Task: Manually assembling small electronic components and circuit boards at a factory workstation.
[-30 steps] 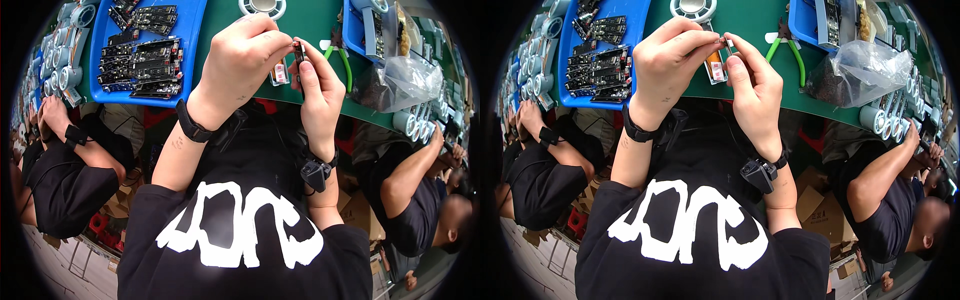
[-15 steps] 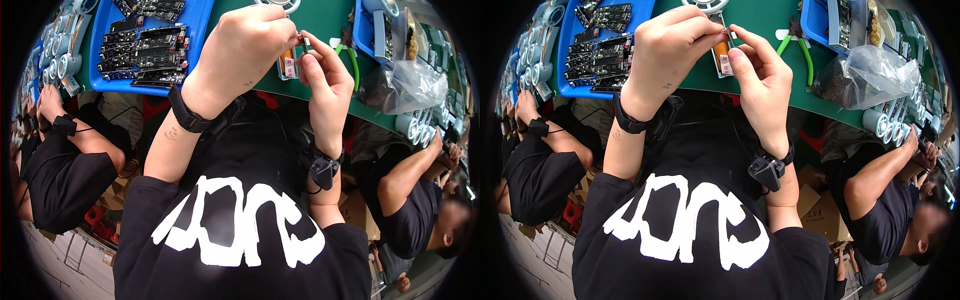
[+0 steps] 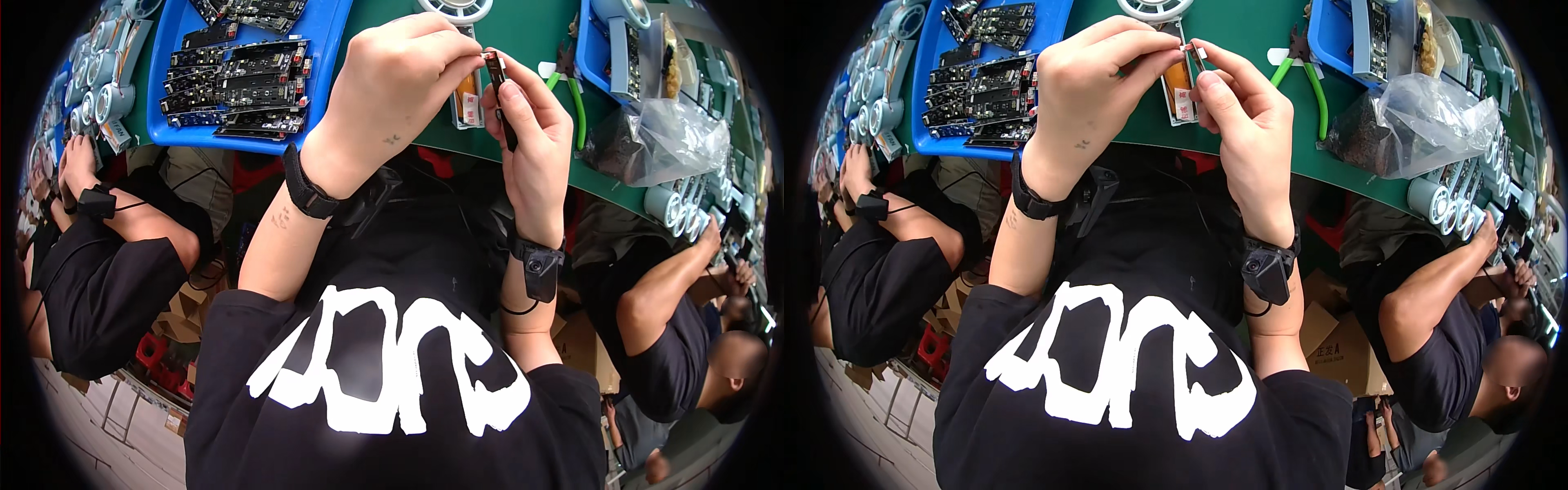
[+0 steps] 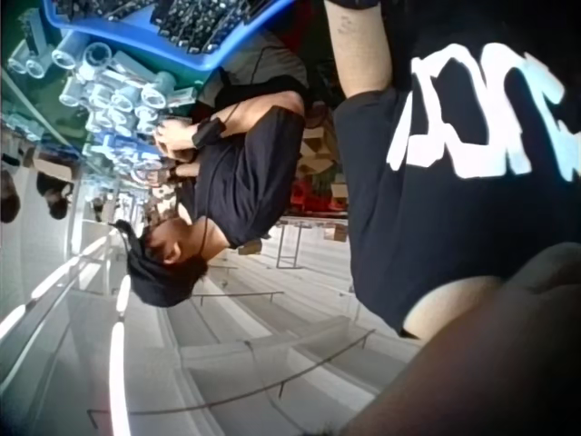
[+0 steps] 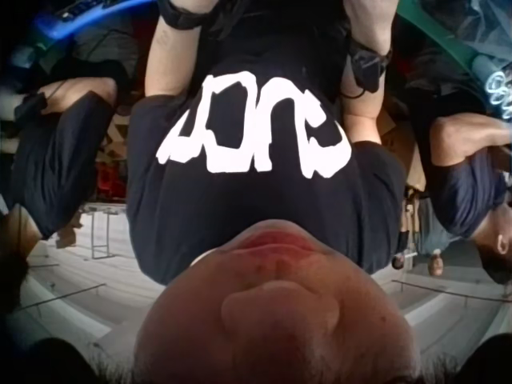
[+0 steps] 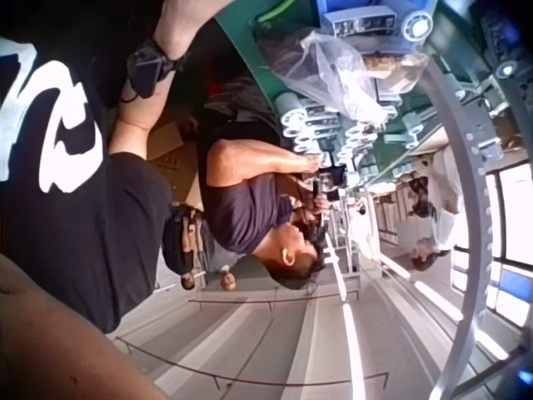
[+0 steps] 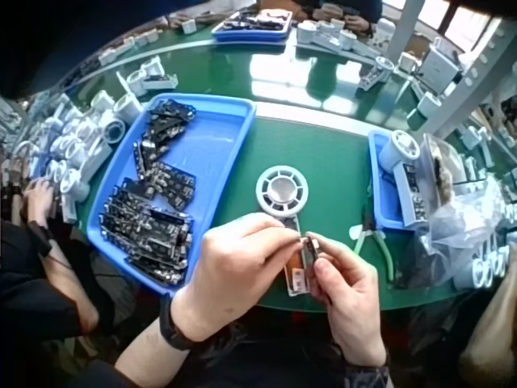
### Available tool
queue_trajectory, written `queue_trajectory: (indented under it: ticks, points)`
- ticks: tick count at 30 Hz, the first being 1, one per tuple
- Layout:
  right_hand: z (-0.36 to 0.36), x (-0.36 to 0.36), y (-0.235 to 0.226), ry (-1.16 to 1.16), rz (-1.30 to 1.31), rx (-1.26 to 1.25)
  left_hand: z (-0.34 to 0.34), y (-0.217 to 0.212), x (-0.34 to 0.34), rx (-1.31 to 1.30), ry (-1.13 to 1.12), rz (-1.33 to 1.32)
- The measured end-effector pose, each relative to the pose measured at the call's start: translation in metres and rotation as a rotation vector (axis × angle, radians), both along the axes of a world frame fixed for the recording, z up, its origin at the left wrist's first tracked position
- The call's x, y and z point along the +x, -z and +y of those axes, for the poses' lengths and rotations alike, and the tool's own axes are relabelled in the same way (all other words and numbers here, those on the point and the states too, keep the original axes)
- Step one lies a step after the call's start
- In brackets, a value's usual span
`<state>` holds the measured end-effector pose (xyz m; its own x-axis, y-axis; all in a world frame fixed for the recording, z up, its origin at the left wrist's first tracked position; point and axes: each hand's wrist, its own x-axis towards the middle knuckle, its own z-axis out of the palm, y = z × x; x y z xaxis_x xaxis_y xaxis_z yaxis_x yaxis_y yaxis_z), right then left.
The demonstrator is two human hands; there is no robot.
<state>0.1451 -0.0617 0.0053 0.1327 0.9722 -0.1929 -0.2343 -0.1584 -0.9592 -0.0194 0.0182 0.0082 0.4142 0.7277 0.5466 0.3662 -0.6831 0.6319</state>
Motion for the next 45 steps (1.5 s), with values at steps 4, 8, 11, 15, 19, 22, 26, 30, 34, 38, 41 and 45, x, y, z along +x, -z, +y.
queue_trajectory:
  ticks: [4,8,11,15,19,22,26,30,34,38,41,45]
  points:
    - [0.001,0.000,-0.004,0.030,-0.006,0.004,-0.002,0.001,0.003,0.030,-0.038,0.000]
    - [0.000,0.003,-0.004,0.020,-0.037,-0.015,0.002,0.005,0.006,0.111,-0.016,-0.042]
    - [0.002,0.008,-0.008,-0.025,-0.195,-0.003,0.005,0.006,0.007,0.090,0.009,-0.061]
    - [0.011,0.015,-0.009,-0.109,-0.298,0.006,0.015,0.002,-0.003,-0.052,0.113,0.004]
    - [0.017,0.027,-0.016,-0.265,-0.425,0.076,0.015,-0.007,-0.014,-0.055,0.108,-0.034]
    - [0.022,0.031,-0.026,-0.302,-0.475,0.048,0.012,-0.003,-0.010,-0.004,0.139,-0.021]
    - [0.015,0.066,-0.016,-0.350,-0.527,0.052,0.008,0.007,0.003,0.036,0.125,0.020]
    - [0.016,0.083,-0.014,-0.300,-0.489,-0.051,0.007,0.001,0.017,0.095,0.050,0.092]
    - [0.028,0.078,-0.016,-0.345,-0.486,-0.102,0.014,0.009,0.013,0.054,0.016,0.115]
    - [0.032,0.079,-0.016,-0.259,-0.484,-0.153,0.016,0.007,0.010,0.056,0.002,0.106]
    - [0.028,0.084,-0.022,-0.283,-0.478,-0.166,0.014,0.004,0.007,0.008,0.048,0.081]
    - [0.020,0.077,-0.040,-0.292,-0.529,-0.173,0.007,0.002,0.017,-0.028,0.048,0.032]
